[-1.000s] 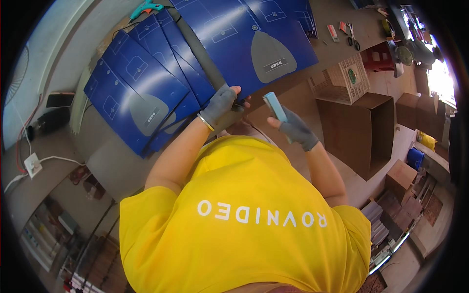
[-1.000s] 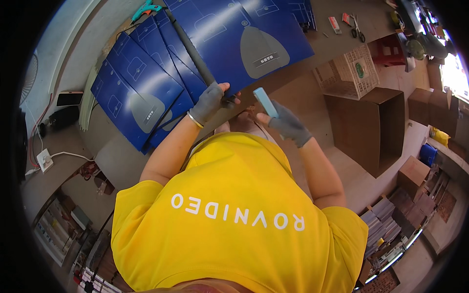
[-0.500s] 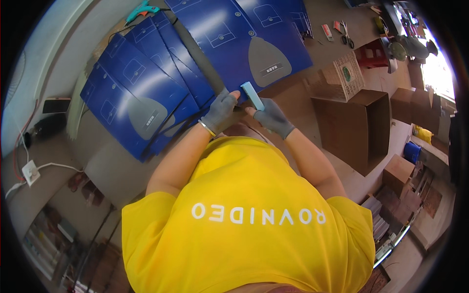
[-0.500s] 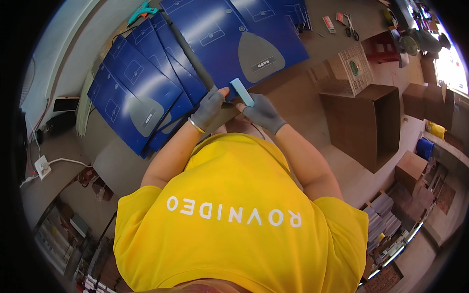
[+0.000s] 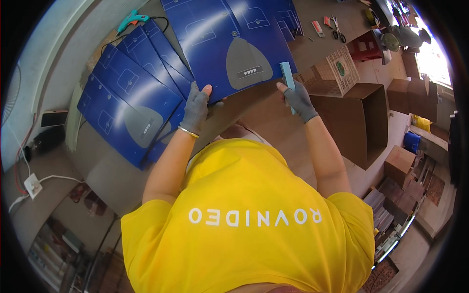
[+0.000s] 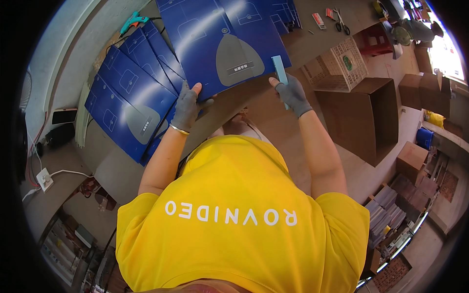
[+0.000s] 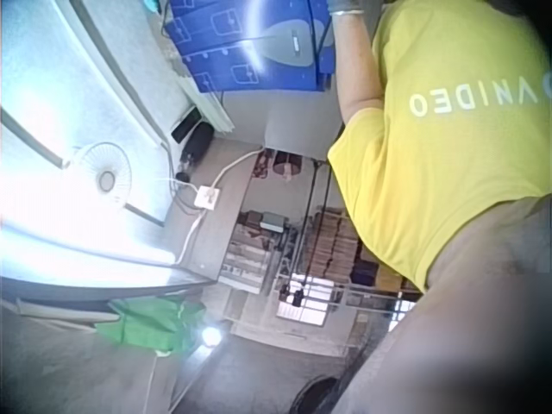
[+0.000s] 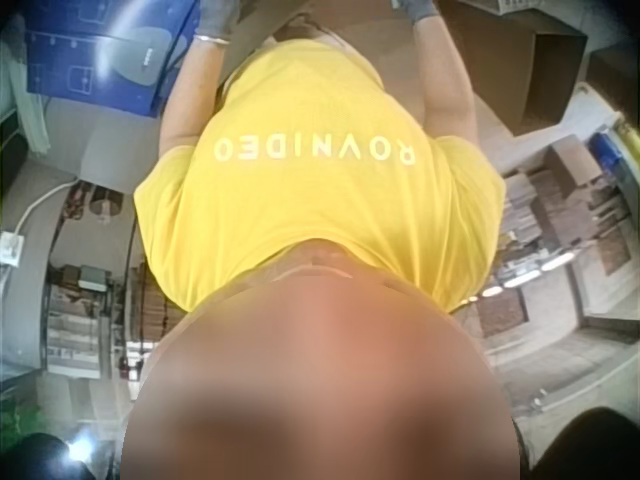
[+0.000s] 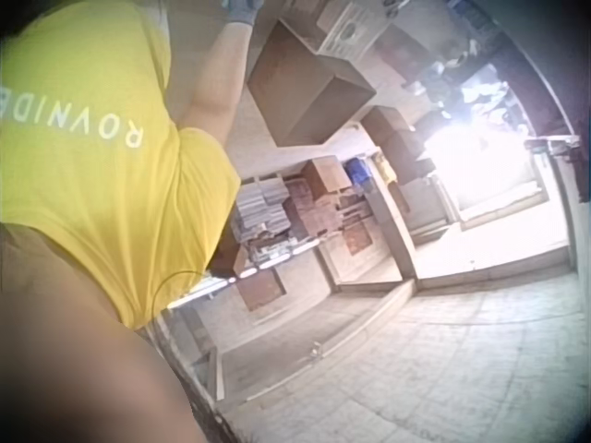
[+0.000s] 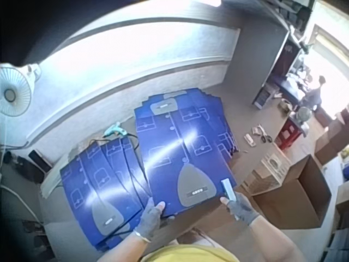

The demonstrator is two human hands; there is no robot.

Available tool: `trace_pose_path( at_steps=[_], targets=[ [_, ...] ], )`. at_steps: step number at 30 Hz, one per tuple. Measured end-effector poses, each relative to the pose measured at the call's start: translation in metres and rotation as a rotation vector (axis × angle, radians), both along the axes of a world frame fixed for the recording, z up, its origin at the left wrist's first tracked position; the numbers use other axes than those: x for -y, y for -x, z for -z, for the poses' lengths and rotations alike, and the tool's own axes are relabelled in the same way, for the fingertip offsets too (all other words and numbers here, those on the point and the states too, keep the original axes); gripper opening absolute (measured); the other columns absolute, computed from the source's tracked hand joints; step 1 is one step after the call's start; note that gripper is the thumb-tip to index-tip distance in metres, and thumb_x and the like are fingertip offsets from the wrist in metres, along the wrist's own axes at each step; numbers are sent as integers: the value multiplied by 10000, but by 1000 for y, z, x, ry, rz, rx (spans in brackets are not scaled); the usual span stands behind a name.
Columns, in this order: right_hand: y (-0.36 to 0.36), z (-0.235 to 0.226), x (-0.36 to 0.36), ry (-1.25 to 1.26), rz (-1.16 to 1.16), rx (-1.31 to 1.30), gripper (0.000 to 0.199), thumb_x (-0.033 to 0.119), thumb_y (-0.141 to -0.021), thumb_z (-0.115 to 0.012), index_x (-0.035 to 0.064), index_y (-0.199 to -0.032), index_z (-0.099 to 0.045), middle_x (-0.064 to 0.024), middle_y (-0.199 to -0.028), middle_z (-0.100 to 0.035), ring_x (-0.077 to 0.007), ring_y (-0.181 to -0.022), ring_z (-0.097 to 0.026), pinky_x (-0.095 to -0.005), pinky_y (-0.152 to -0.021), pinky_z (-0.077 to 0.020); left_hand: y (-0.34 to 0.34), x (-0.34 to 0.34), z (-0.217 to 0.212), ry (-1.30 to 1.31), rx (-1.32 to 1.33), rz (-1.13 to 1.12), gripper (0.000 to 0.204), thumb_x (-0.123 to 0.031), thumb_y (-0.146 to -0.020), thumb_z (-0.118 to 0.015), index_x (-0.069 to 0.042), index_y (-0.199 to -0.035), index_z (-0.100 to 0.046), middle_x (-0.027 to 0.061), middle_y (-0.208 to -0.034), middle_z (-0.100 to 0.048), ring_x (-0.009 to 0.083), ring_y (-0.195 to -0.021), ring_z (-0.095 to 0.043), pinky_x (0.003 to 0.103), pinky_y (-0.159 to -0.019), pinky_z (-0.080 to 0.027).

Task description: Stapling blue cardboard folders or packaging materials.

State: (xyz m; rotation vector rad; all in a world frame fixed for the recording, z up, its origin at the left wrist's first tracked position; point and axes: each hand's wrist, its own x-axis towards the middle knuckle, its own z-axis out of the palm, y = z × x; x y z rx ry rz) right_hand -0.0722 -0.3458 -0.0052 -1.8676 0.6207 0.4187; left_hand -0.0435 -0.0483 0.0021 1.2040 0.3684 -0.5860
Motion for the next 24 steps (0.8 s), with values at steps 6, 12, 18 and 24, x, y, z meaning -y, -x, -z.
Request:
trace_pose_path(
  at_steps=[6,12,18,24],
  targets=[
    [-2,4,-2,78,-53,-77,332,357,-883,-651,38,-852,-568,-21,-604,-530,-114,-495,-535,-274,-463,-429,2,0,-7,32,7,-41,346,-195,-953,-493,-66,-1260,-399,95,-1034,-630,169,-771,-665,243,-594,-551],
    [9,-14,-36,-74,-131,-71,350,364,-867,-677,38,-924,-563,-27,-711,-562,-111,-591,-551,-266,-513,-445,18,-44,-38,-19,85,-117,485,-161,-946,-517,-42,-1375,-323,127,-1052,-613,208,-800,-671,261,-583,-566],
    [24,-21,-61,-426,-368,-21,368,276,-844,-713,31,-1073,-562,-42,-881,-589,-125,-812,-565,-269,-710,-467,65,-181,-62,-280,52,-168,507,-141,-917,-532,-70,-1387,-356,140,-1135,-580,229,-860,-656,291,-544,-539],
    [25,-2,-28,-301,-217,-60,327,275,-854,-676,47,-1055,-554,-35,-883,-583,-120,-810,-551,-263,-721,-456,72,-249,6,-1309,342,89,553,-248,-892,-598,-42,-1371,-412,190,-1280,-501,302,-1044,-583,371,-866,-486]
  ],
)
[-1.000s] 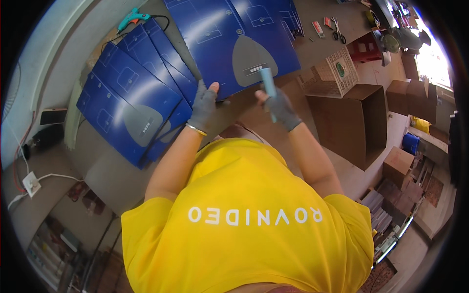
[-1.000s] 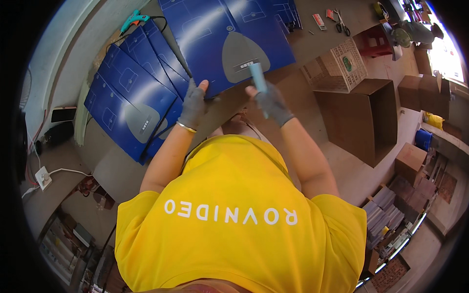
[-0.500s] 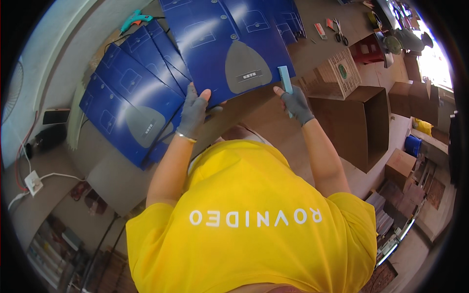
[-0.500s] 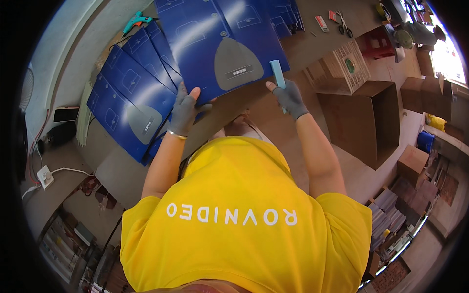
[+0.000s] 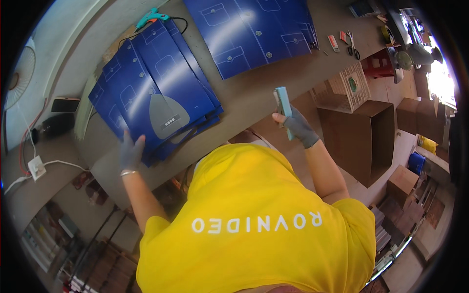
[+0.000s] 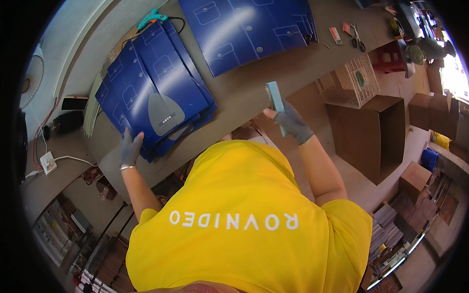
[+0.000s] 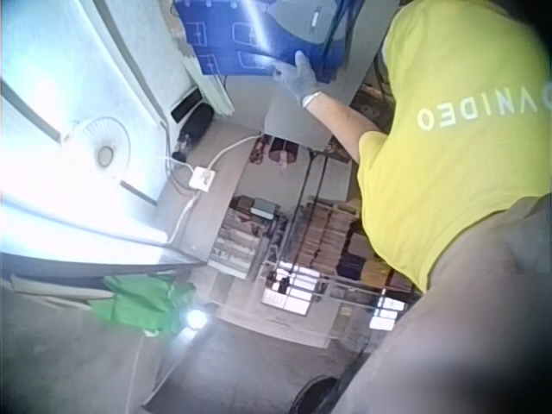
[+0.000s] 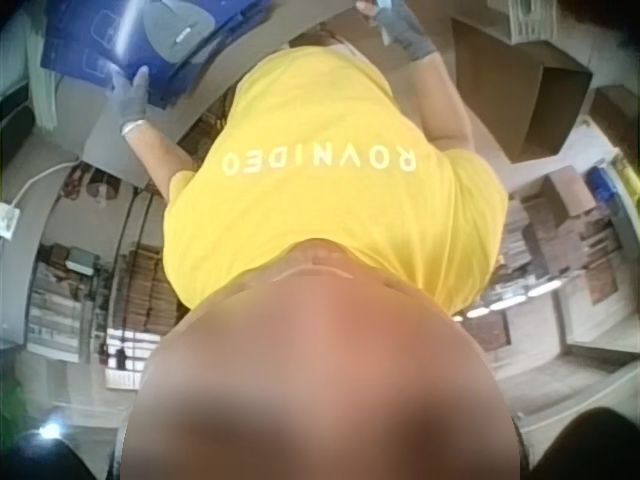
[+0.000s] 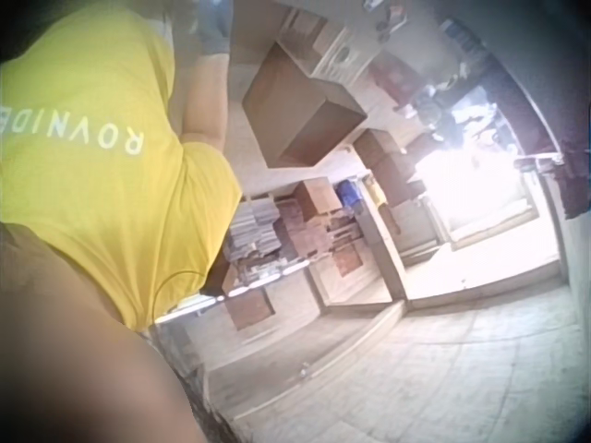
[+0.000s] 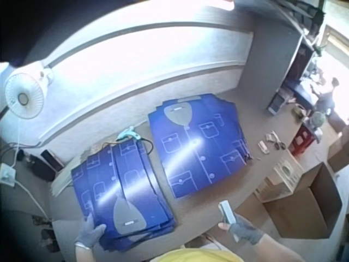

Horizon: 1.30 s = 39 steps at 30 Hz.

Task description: Stapling blue cardboard folders or packaging materials.

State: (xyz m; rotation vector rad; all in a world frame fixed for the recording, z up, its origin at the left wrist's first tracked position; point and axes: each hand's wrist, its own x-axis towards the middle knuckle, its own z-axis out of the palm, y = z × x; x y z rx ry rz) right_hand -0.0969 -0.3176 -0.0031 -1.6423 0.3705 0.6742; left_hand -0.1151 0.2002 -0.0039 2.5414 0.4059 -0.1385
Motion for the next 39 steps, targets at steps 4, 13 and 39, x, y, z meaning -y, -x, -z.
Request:
trace_pose_path(
  at_steps=[4,13,39],
  targets=[
    [-6,-4,1,4,-18,-46,430,332,-857,-665,38,-1146,-543,-47,-953,-580,-125,-870,-555,-277,-756,-463,-76,121,-42,293,93,116,413,-369,-848,-661,-6,-1042,-618,156,-1018,-658,284,-907,-644,354,-784,-486],
    [-28,-1,-58,-13,-148,82,407,338,-905,-619,40,-1170,-536,-32,-987,-558,-120,-837,-527,-274,-741,-450,-139,246,7,1021,-403,62,339,-375,-926,-575,-43,-994,-585,50,-876,-612,125,-711,-611,271,-620,-485],
    [-33,7,-41,20,169,116,498,320,-879,-669,-3,-1229,-525,-15,-781,-598,-97,-686,-579,-257,-623,-480,-99,242,-3,1358,-229,-30,235,-182,-944,-475,-68,-1138,-545,71,-999,-644,181,-879,-657,303,-663,-576]
  ],
)
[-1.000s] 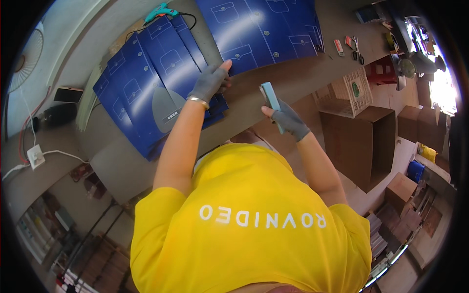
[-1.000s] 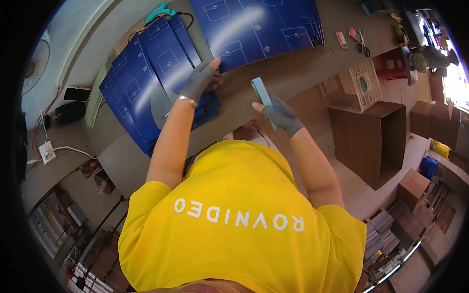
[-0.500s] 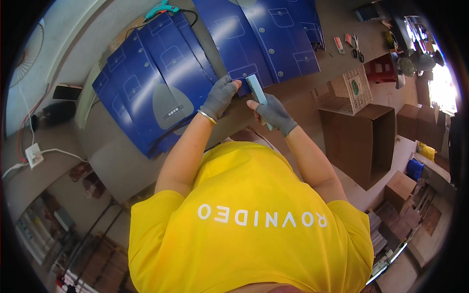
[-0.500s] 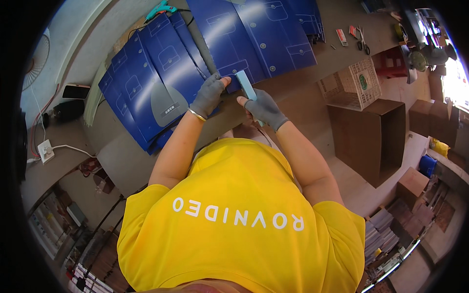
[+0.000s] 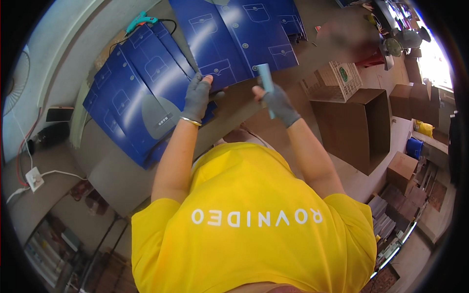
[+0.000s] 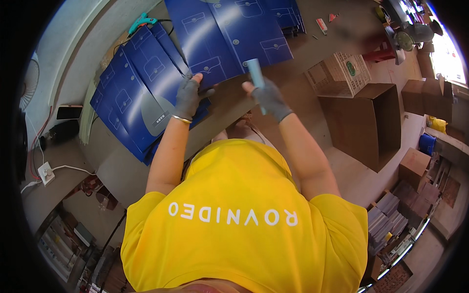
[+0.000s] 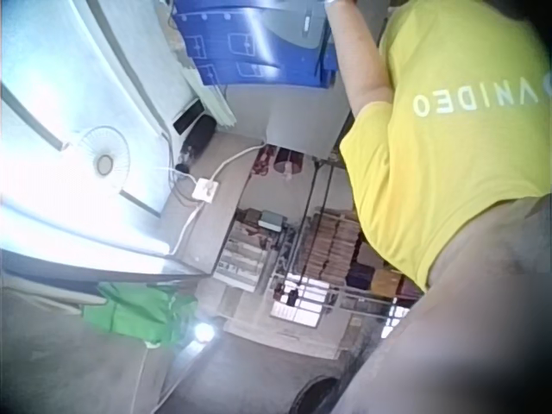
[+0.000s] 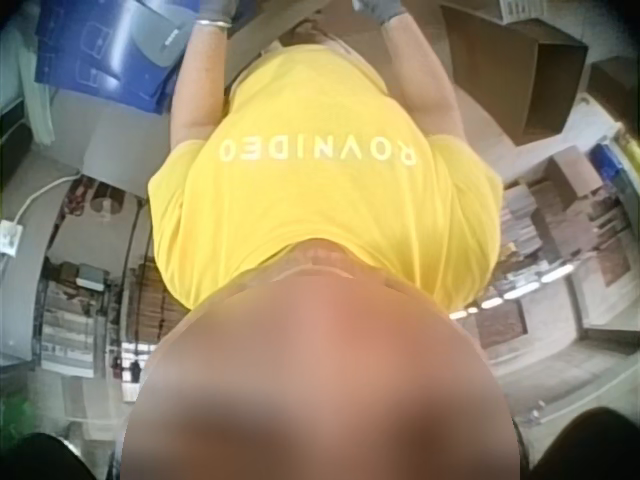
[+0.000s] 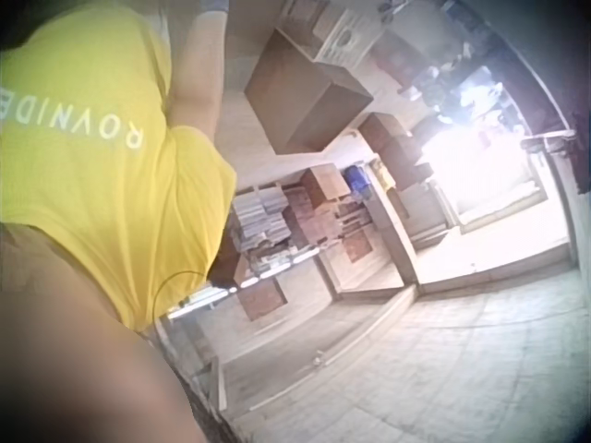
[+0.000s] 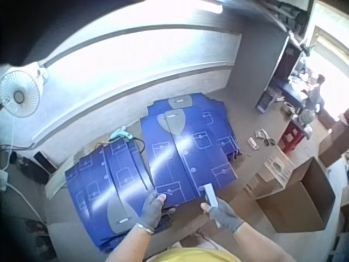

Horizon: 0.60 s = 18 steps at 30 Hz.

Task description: Stapling blue cardboard folders or packaging materials.

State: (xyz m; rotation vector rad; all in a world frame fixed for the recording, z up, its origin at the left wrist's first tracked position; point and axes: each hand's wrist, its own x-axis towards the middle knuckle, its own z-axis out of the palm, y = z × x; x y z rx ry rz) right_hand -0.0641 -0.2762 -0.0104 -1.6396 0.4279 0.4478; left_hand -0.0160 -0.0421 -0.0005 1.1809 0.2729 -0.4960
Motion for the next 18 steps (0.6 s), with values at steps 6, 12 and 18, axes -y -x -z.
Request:
trace_pose_path(
  at_steps=[6,12,18],
  targets=[
    [-12,-3,60,226,2,-16,326,310,-894,-639,19,-1032,-585,-28,-711,-587,-110,-658,-582,-267,-604,-474,-4,-17,-2,-59,3,24,269,-176,-958,-454,-23,-1165,-531,102,-1013,-651,180,-838,-676,243,-644,-577],
    [-18,-10,59,240,-1,-61,304,315,-899,-625,24,-979,-587,-34,-695,-584,-121,-612,-578,-270,-578,-461,-3,-18,-3,-59,7,30,269,-179,-952,-456,-19,-1155,-533,106,-1015,-649,184,-852,-676,245,-654,-581],
    [-24,-9,61,298,-34,-84,291,318,-896,-625,32,-899,-568,-34,-645,-563,-121,-552,-561,-279,-516,-443,-3,-19,-2,-63,-3,28,267,-182,-952,-455,-22,-1151,-532,105,-1008,-647,179,-851,-674,243,-656,-581]
  ],
)
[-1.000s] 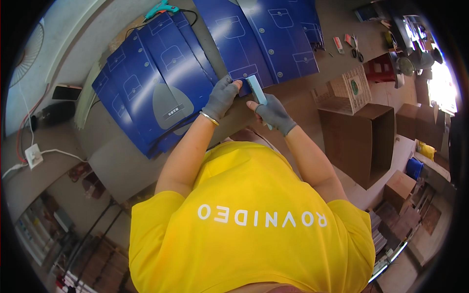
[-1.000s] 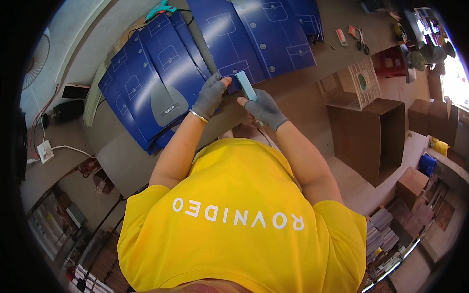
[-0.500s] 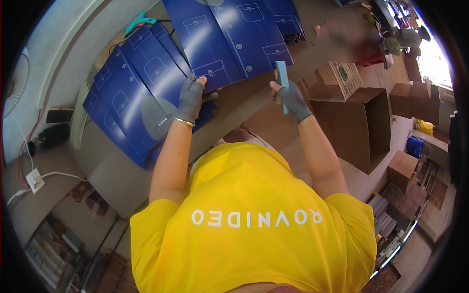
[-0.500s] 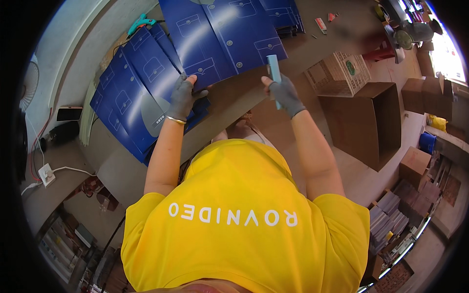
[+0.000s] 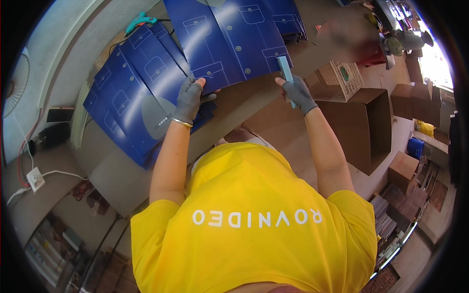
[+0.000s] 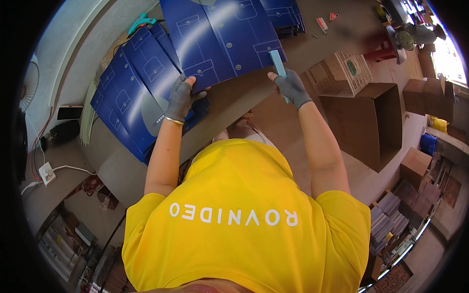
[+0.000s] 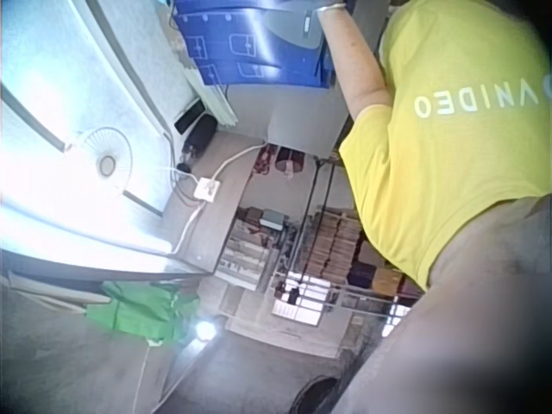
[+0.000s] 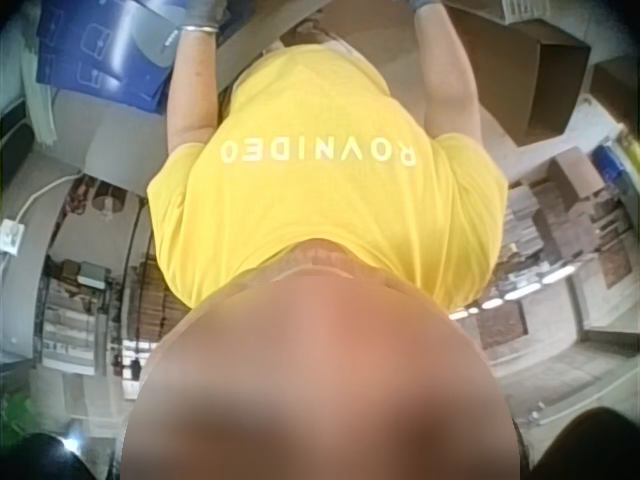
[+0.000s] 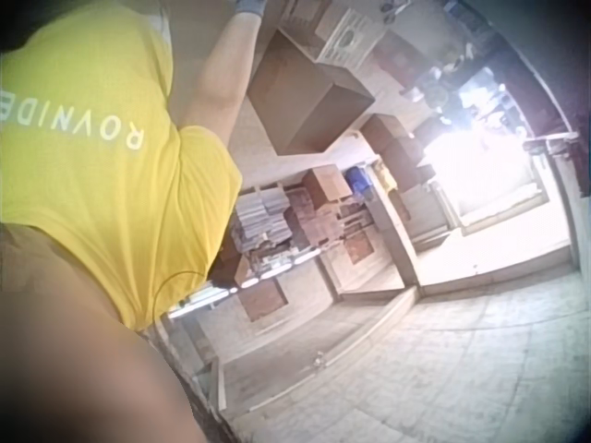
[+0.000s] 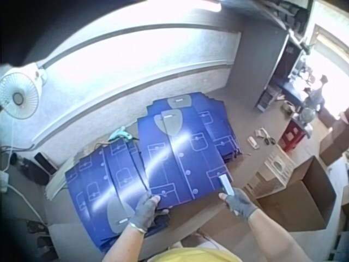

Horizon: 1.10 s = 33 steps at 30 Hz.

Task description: Stapling blue cardboard folders or packaging materials.

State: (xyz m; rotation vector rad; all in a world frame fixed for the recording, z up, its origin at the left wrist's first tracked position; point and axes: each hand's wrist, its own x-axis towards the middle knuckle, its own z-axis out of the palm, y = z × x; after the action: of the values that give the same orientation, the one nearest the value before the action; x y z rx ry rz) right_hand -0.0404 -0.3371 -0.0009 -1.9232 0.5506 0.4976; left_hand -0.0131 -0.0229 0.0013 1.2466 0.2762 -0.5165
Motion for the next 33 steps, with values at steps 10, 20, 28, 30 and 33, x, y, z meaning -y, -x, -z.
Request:
trace_pose_path(
  at_steps=[10,20,28,30,33],
  targets=[
    [10,4,-29,-100,136,-2,286,300,-881,-648,46,-793,-550,-25,-564,-516,-120,-451,-508,-295,-433,-418,16,38,41,521,-142,-240,273,-222,-936,-571,-8,-1105,-579,107,-965,-656,221,-896,-662,328,-682,-586],
    [91,-20,-11,-554,-272,-87,371,284,-862,-689,27,-1093,-554,-45,-853,-591,-123,-774,-588,-272,-684,-477,-23,14,24,46,-168,43,351,-235,-831,-714,4,-1061,-600,129,-901,-671,232,-752,-690,330,-616,-596],
    [103,-2,34,-382,44,-47,301,299,-880,-660,77,-1060,-566,-18,-885,-600,-122,-847,-591,-271,-704,-467,-105,-49,-3,-1176,970,-120,538,-381,-806,-744,23,-1110,-560,101,-916,-633,176,-742,-613,306,-680,-500],
    [97,-7,34,-307,39,-23,326,315,-886,-648,74,-1088,-564,-18,-909,-594,-115,-839,-575,-277,-711,-468,-87,-26,3,-635,441,207,404,-436,-876,-651,-36,-925,-621,64,-743,-647,134,-677,-610,212,-574,-433],
    [82,-20,36,-152,-74,-59,373,325,-885,-647,59,-1128,-555,-26,-941,-585,-115,-854,-558,-272,-741,-460,-39,44,21,-217,-156,445,514,-534,-843,-642,-42,-985,-614,117,-905,-661,183,-781,-657,317,-717,-521]
  ],
)
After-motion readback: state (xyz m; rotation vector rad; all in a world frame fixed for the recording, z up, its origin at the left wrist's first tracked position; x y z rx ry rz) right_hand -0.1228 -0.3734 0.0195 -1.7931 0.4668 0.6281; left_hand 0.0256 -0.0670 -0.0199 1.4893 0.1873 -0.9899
